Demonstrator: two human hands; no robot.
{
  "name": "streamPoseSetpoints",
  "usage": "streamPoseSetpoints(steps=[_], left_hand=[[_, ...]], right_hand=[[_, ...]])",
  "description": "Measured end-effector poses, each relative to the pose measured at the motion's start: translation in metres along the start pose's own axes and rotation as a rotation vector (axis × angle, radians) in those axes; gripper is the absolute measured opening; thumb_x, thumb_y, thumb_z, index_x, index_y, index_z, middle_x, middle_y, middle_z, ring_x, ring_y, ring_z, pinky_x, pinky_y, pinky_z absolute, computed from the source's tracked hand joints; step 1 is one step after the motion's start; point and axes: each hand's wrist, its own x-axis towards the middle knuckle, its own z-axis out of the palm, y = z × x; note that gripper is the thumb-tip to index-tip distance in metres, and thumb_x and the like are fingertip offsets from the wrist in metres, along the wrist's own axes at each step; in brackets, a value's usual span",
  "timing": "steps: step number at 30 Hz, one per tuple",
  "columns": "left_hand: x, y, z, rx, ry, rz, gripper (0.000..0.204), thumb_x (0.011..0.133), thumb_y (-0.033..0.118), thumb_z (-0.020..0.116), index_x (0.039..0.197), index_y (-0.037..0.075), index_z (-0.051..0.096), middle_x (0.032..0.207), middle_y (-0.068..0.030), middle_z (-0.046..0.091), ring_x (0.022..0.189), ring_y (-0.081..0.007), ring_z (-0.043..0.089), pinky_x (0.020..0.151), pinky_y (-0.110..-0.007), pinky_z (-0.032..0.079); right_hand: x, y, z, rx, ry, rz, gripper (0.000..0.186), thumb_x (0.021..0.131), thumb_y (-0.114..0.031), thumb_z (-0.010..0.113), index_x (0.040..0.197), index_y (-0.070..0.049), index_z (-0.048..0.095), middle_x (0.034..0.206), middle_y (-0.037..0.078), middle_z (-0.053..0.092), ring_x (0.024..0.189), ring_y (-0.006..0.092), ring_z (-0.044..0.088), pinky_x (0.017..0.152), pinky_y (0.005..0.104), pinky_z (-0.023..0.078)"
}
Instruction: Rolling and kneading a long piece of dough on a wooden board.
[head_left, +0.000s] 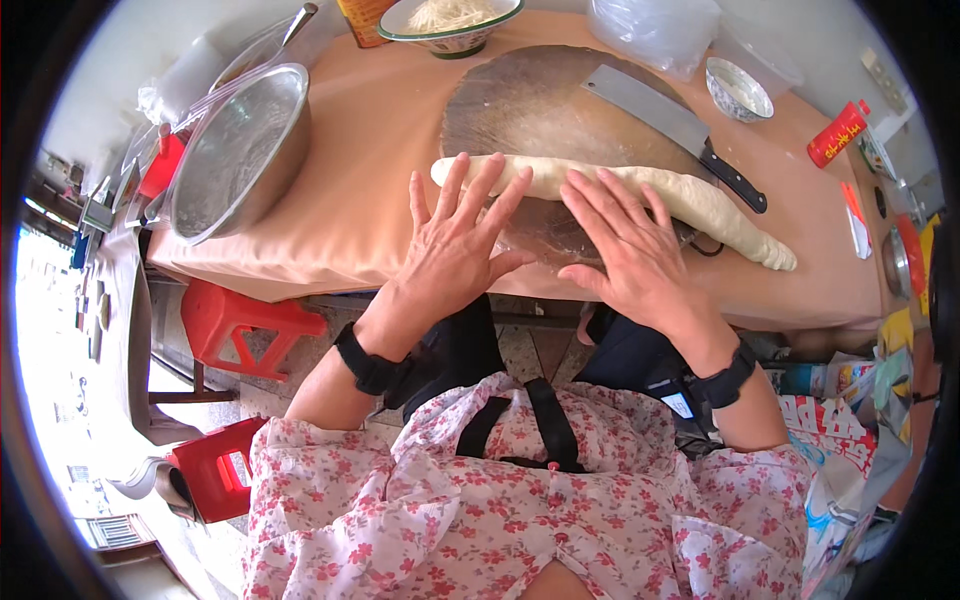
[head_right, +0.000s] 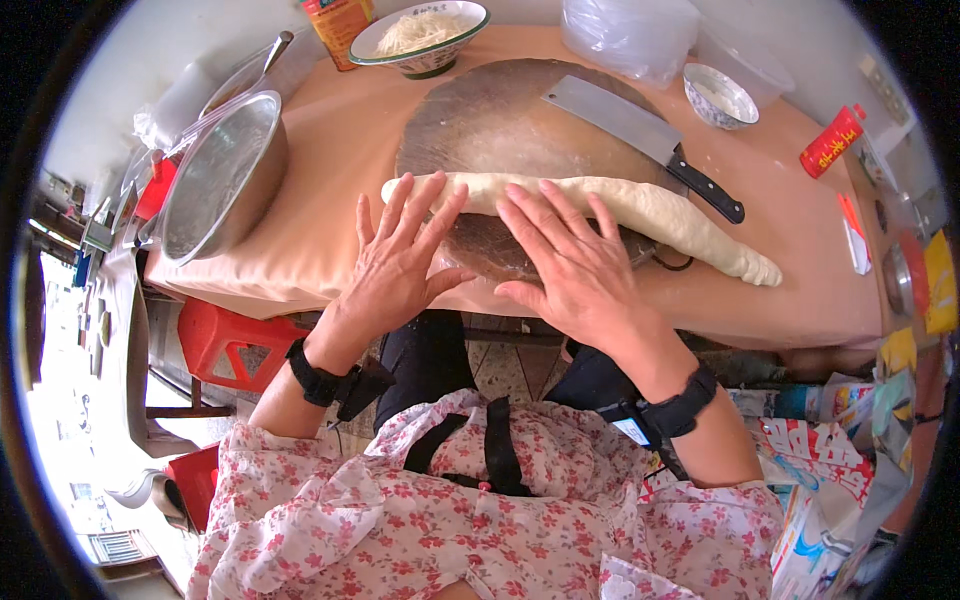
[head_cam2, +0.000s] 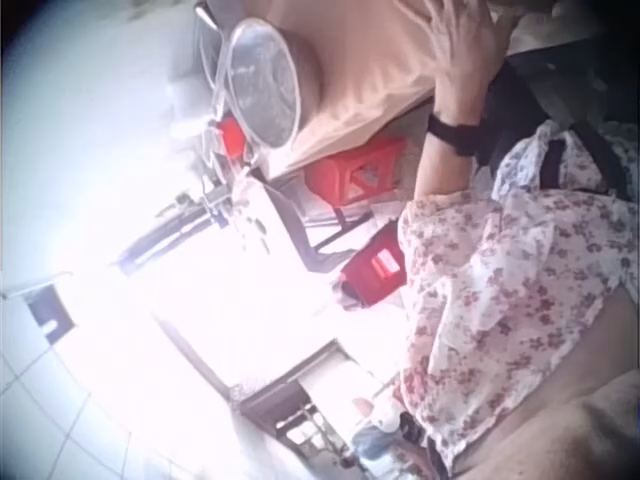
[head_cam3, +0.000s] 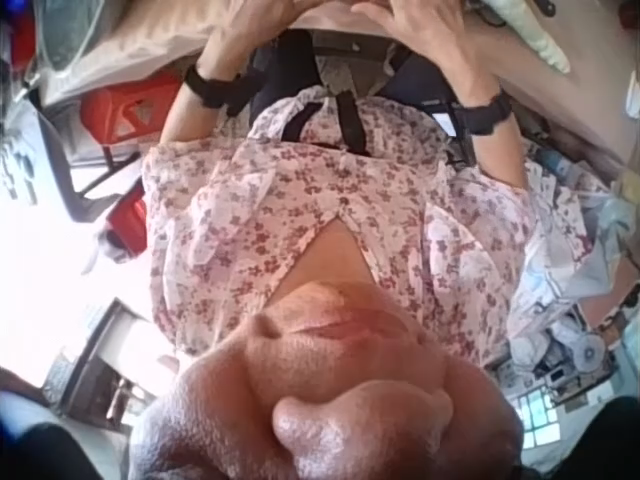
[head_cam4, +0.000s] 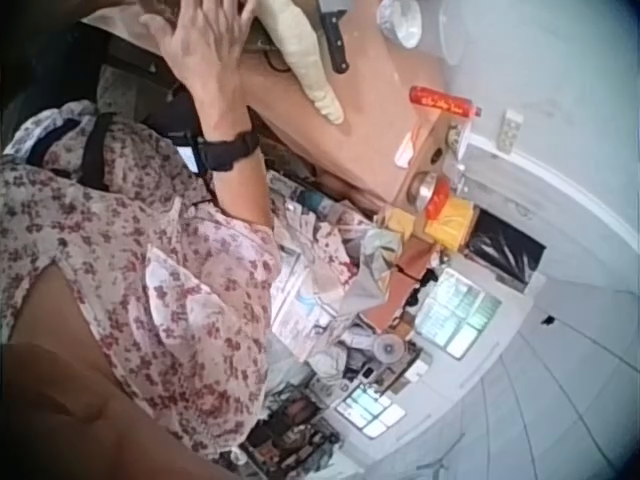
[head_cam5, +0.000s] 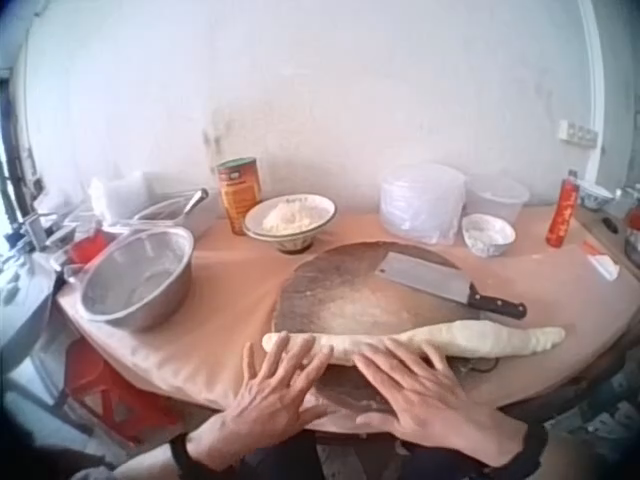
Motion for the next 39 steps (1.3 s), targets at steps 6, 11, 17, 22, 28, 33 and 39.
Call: streamPoseSetpoints(steps=[6, 11, 17, 22, 28, 33, 39], left_hand=[[0.046, 0.018, 0.012, 0.015, 0.020, 0.052, 0.082, 0.087, 0.063, 0.056, 0.153, 0.021, 0.029, 0.154, -0.0146, 0.031, 0.143, -0.0403, 0.026, 0.108, -0.071, 0.017], [0.101, 0.001, 0.015, 0.008, -0.156, 0.031, 0.083, 0.088, 0.070, 0.047, 0.152, 0.020, 0.028, 0.150, -0.0157, 0.037, 0.141, -0.0399, 0.028, 0.107, -0.073, 0.018], [0.127, -0.009, 0.012, -0.063, -0.324, -0.040, 0.077, 0.091, 0.069, 0.044, 0.150, 0.021, 0.033, 0.149, -0.0102, 0.040, 0.141, -0.0340, 0.031, 0.109, -0.071, 0.018], [0.103, -0.004, 0.022, -0.025, -0.212, -0.002, 0.062, 0.093, 0.052, 0.055, 0.144, 0.020, 0.042, 0.139, -0.0081, 0.049, 0.132, -0.0311, 0.042, 0.108, -0.067, 0.024], [0.086, -0.009, 0.030, -0.059, 0.038, 0.072, 0.049, 0.091, 0.034, 0.064, 0.136, 0.019, 0.050, 0.122, -0.0056, 0.057, 0.120, -0.0293, 0.050, 0.105, -0.056, 0.031], [0.080, -0.023, 0.029, -0.055, 0.119, 0.104, 0.046, 0.087, 0.028, 0.067, 0.130, 0.019, 0.055, 0.111, -0.0043, 0.059, 0.110, -0.0280, 0.052, 0.096, -0.047, 0.037], [0.052, -0.055, 0.017, -0.038, 0.179, 0.130, 0.048, 0.083, 0.020, 0.069, 0.130, 0.020, 0.057, 0.110, -0.0033, 0.058, 0.107, -0.0269, 0.052, 0.093, -0.043, 0.037]], right_hand=[[-0.013, 0.040, -0.004, -0.203, 0.023, 0.132, 0.072, 0.092, -0.055, 0.054, 0.149, -0.014, 0.037, 0.153, 0.008, 0.038, 0.140, 0.0296, 0.035, 0.112, 0.0550, 0.025], [0.011, 0.066, 0.003, -0.133, 0.019, 0.215, 0.067, 0.095, -0.056, 0.048, 0.148, -0.015, 0.040, 0.145, 0.010, 0.048, 0.136, 0.0312, 0.042, 0.110, 0.0555, 0.027], [0.038, 0.073, -0.003, -0.090, -0.113, 0.404, 0.069, 0.094, -0.059, 0.048, 0.145, -0.013, 0.043, 0.141, 0.010, 0.053, 0.132, 0.0311, 0.045, 0.106, 0.0536, 0.031], [0.006, 0.067, 0.000, -0.164, 0.010, 0.242, 0.066, 0.090, -0.050, 0.059, 0.144, -0.014, 0.045, 0.143, 0.010, 0.050, 0.132, 0.0294, 0.045, 0.106, 0.0502, 0.033], [-0.042, 0.108, -0.019, -0.050, 0.079, 0.327, 0.064, 0.085, -0.033, 0.071, 0.141, -0.014, 0.047, 0.128, 0.010, 0.057, 0.114, 0.0322, 0.055, 0.094, 0.0456, 0.045], [-0.039, 0.101, -0.002, -0.118, 0.213, 0.247, 0.060, 0.084, -0.031, 0.072, 0.137, -0.013, 0.051, 0.116, 0.009, 0.060, 0.100, 0.0295, 0.056, 0.087, 0.0457, 0.045], [-0.022, 0.080, 0.000, -0.256, 0.175, 0.195, 0.058, 0.081, -0.032, 0.073, 0.134, -0.015, 0.054, 0.105, 0.004, 0.062, 0.093, 0.0241, 0.055, 0.080, 0.0388, 0.040]])
